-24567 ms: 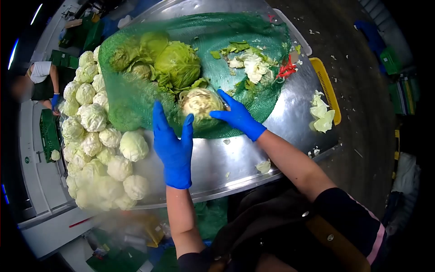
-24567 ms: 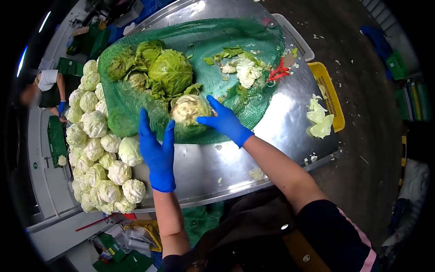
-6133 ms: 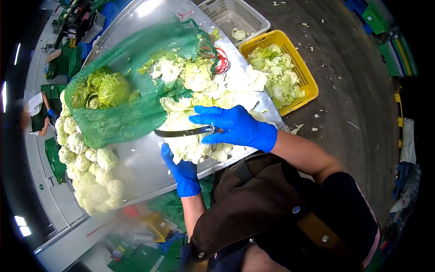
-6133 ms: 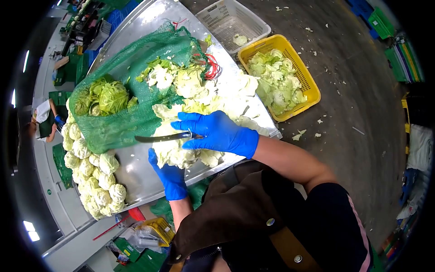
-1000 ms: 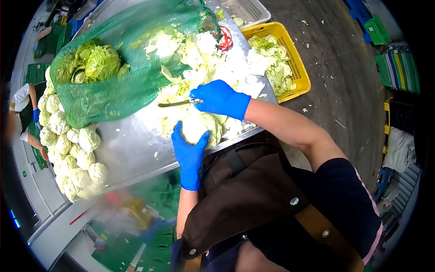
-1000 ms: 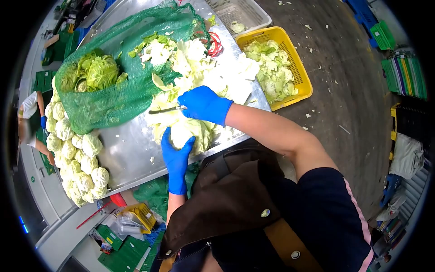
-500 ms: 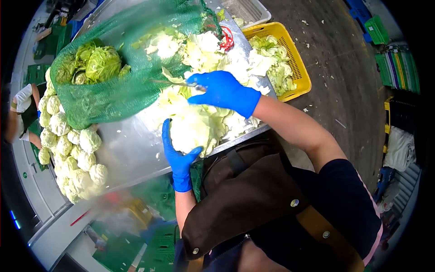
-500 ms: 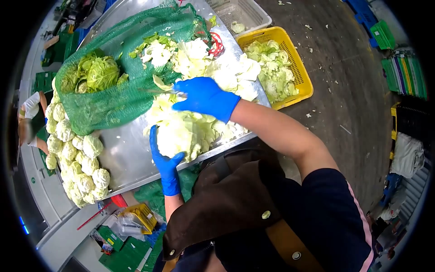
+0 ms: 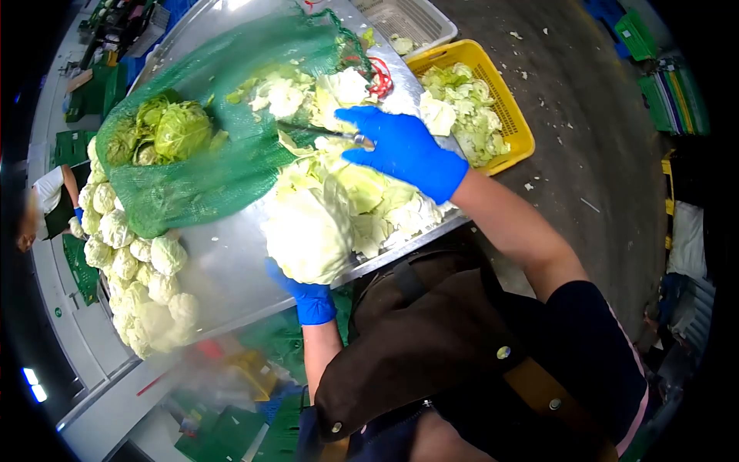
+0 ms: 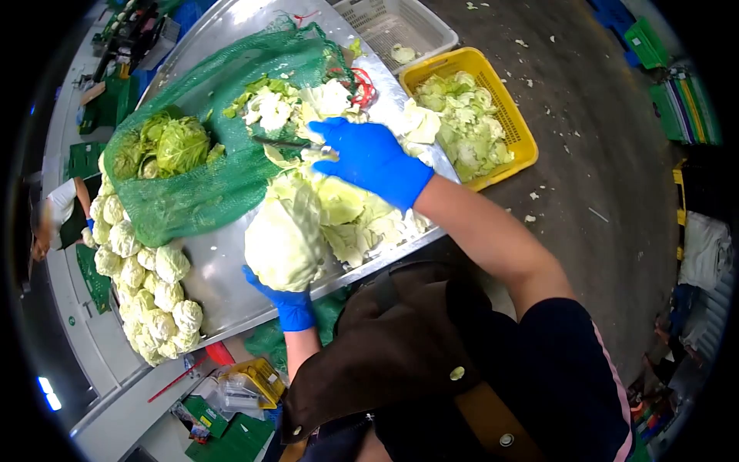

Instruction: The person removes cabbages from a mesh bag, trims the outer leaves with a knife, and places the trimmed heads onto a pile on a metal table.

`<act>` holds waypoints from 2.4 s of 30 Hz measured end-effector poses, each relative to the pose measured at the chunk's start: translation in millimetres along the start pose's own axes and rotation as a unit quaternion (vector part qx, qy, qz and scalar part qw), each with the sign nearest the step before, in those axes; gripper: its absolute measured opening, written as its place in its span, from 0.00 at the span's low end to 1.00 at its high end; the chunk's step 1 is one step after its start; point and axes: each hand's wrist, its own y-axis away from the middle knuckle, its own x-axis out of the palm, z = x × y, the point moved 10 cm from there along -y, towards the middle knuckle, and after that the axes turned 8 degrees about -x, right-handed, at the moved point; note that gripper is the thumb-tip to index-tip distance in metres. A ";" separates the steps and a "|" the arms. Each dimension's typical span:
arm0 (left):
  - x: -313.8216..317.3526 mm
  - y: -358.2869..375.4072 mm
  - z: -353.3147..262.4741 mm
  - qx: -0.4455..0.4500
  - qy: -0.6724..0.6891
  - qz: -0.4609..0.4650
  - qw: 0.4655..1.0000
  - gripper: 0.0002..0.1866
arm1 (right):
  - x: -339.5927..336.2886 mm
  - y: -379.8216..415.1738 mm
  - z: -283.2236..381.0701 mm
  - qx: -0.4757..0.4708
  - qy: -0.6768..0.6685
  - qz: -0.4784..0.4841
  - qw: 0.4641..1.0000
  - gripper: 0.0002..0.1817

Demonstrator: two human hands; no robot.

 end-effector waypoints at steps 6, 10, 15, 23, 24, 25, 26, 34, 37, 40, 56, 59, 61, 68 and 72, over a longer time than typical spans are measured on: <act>-4.3 -21.6 35.4 -0.092 -0.414 -0.058 0.904 0.36 | 66.1 1.3 29.5 0.078 -0.422 0.112 0.896 0.24; 38.0 -9.4 21.0 0.078 -0.594 -0.040 0.800 0.36 | 43.0 16.3 36.0 0.206 -0.508 0.159 0.821 0.17; 68.3 6.2 -1.2 0.141 -0.418 -0.076 0.894 0.32 | 9.0 29.5 37.7 0.252 -0.527 0.182 0.791 0.15; 92.8 16.9 20.2 -0.027 -0.164 -0.062 0.984 0.47 | 23.7 19.9 68.0 -0.058 -0.335 0.160 0.927 0.50; 100.1 24.1 19.7 -0.055 -0.107 -0.010 0.993 0.50 | 35.7 21.2 75.5 -0.049 -0.466 0.130 0.874 0.49; 106.6 32.2 17.4 -0.084 -0.050 0.041 0.994 0.52 | 44.1 22.6 76.3 -0.040 -0.588 0.097 0.802 0.48; 86.3 36.2 7.2 -0.086 -0.166 -0.022 0.982 0.58 | 50.5 28.1 69.6 0.039 -0.621 0.138 0.770 0.47; 109.0 30.1 -26.1 0.284 -0.616 -0.099 0.728 0.67 | 100.9 77.0 31.5 0.356 -0.535 0.196 0.740 0.28; 64.4 6.4 -12.1 0.223 -0.564 -0.156 0.780 0.61 | 91.5 59.6 -14.8 0.081 -0.254 -0.031 0.963 0.36; 34.6 -9.1 3.5 0.208 -0.662 -0.198 0.692 0.60 | 53.2 58.6 21.2 -0.010 0.052 0.079 0.995 0.40; 31.2 -39.5 -3.5 0.121 -0.717 -0.211 0.653 0.60 | 53.5 77.7 39.4 -0.086 0.129 0.111 0.982 0.32; 22.8 -43.3 -4.4 0.111 -0.707 -0.201 0.669 0.60 | 51.4 76.5 43.8 -0.081 0.132 0.159 0.975 0.32; 20.8 -46.1 -2.1 0.095 -0.689 -0.185 0.694 0.59 | 51.4 76.6 39.9 -0.088 0.118 0.136 0.980 0.32; 28.8 -54.1 -9.1 0.076 -0.682 -0.193 0.701 0.57 | 64.0 59.1 27.5 -0.069 0.160 0.175 0.969 0.32; 23.7 -57.2 -8.3 0.095 -0.683 -0.186 0.699 0.55 | 55.2 66.3 32.9 -0.075 0.182 0.142 0.970 0.31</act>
